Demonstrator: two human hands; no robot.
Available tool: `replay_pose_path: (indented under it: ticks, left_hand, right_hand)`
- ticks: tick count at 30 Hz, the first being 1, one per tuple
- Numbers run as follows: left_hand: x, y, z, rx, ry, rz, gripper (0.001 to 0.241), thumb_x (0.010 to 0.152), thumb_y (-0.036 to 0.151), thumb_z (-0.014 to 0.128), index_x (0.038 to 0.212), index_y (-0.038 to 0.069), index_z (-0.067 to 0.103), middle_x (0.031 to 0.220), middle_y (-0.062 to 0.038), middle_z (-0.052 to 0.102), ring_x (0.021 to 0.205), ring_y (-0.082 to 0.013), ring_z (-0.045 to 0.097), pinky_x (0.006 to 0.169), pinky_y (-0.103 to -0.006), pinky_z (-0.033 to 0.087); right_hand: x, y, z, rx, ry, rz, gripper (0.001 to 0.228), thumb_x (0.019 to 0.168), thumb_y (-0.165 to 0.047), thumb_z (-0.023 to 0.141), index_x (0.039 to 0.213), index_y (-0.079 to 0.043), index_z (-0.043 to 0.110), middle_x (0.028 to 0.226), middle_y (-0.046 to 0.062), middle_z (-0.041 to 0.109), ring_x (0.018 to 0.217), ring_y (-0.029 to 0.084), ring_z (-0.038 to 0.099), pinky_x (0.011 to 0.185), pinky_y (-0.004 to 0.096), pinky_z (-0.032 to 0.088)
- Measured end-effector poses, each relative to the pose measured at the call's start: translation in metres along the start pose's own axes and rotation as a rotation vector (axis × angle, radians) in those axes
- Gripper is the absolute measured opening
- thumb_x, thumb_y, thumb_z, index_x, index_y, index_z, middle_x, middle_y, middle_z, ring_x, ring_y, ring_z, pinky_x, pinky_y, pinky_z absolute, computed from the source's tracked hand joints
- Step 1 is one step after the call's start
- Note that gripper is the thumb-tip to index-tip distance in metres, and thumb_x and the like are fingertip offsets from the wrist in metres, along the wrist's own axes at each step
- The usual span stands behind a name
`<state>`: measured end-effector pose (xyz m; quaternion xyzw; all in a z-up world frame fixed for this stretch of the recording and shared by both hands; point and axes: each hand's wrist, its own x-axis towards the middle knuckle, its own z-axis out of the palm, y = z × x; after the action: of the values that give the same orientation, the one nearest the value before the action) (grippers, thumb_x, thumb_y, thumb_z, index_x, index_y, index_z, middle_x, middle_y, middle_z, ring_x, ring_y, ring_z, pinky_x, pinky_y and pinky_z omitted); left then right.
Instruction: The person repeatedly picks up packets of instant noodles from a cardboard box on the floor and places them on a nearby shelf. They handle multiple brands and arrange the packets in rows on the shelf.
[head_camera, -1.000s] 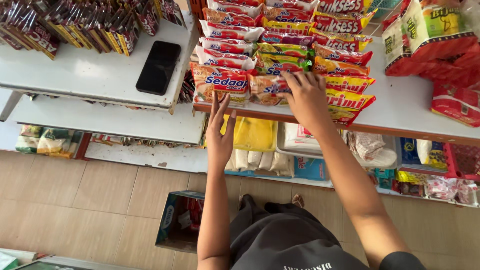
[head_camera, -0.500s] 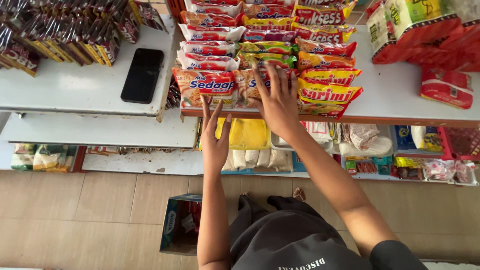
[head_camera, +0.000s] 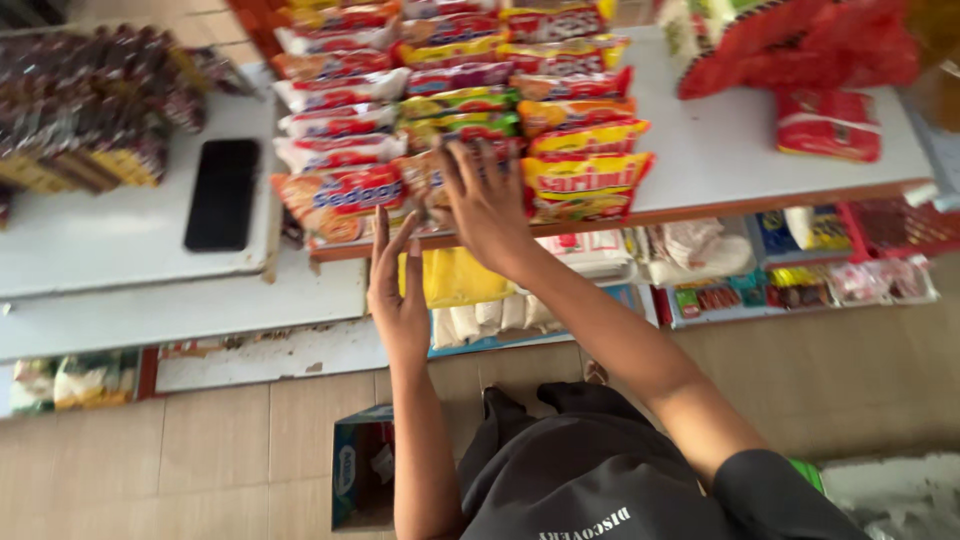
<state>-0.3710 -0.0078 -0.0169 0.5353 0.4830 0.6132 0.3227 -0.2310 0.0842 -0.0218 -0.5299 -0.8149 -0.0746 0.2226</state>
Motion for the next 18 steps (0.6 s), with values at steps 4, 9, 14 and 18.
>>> replay_pose_path:
  ticks: [4,9,14,18]
  left_hand:
    - [0.005,0.02,0.024,0.016,-0.035,0.057,0.029,0.108,0.007,0.055,0.135,0.005,0.067,0.162,-0.017,0.048,0.157,-0.0299,0.038,0.128,-0.042,0.03]
    - [-0.004,0.029,0.063,0.065,-0.089,0.08,0.029,0.109,0.006,0.054,0.135,0.004,0.068,0.161,-0.016,0.05,0.159,-0.0312,0.035,0.129,-0.044,0.026]
    - [-0.021,0.022,0.117,-0.001,-0.15,0.048,0.029,0.109,0.01,0.057,0.136,0.006,0.065,0.162,-0.014,0.048,0.159,-0.0312,0.034,0.129,-0.044,0.027]
    - [-0.034,0.017,0.151,0.17,-0.098,0.11,0.045,0.108,0.014,0.06,0.151,0.007,0.051,0.166,-0.015,0.041,0.162,-0.0351,0.025,0.131,-0.0505,0.018]
  right_hand:
    - [-0.016,0.021,-0.042,0.376,0.092,-0.076,0.081,0.101,-0.034,0.074,0.164,-0.01,0.028,0.166,0.018,0.024,0.157,0.041,0.026,0.126,0.059,0.026]
    - [-0.067,0.08,-0.098,0.458,0.197,0.132,0.079,0.101,-0.027,0.08,0.164,-0.016,0.033,0.17,0.017,0.025,0.161,0.037,0.025,0.129,0.046,0.034]
    - [-0.111,0.133,-0.1,0.474,0.273,0.415,0.116,0.086,-0.039,0.087,0.162,-0.003,0.007,0.162,0.032,0.018,0.154,0.044,0.022,0.123,0.049,0.03]
    - [-0.115,0.142,-0.059,0.669,0.183,0.37,0.111,0.093,-0.031,0.08,0.163,0.001,0.0,0.168,0.031,0.014,0.156,0.044,0.023,0.125,0.049,0.028]
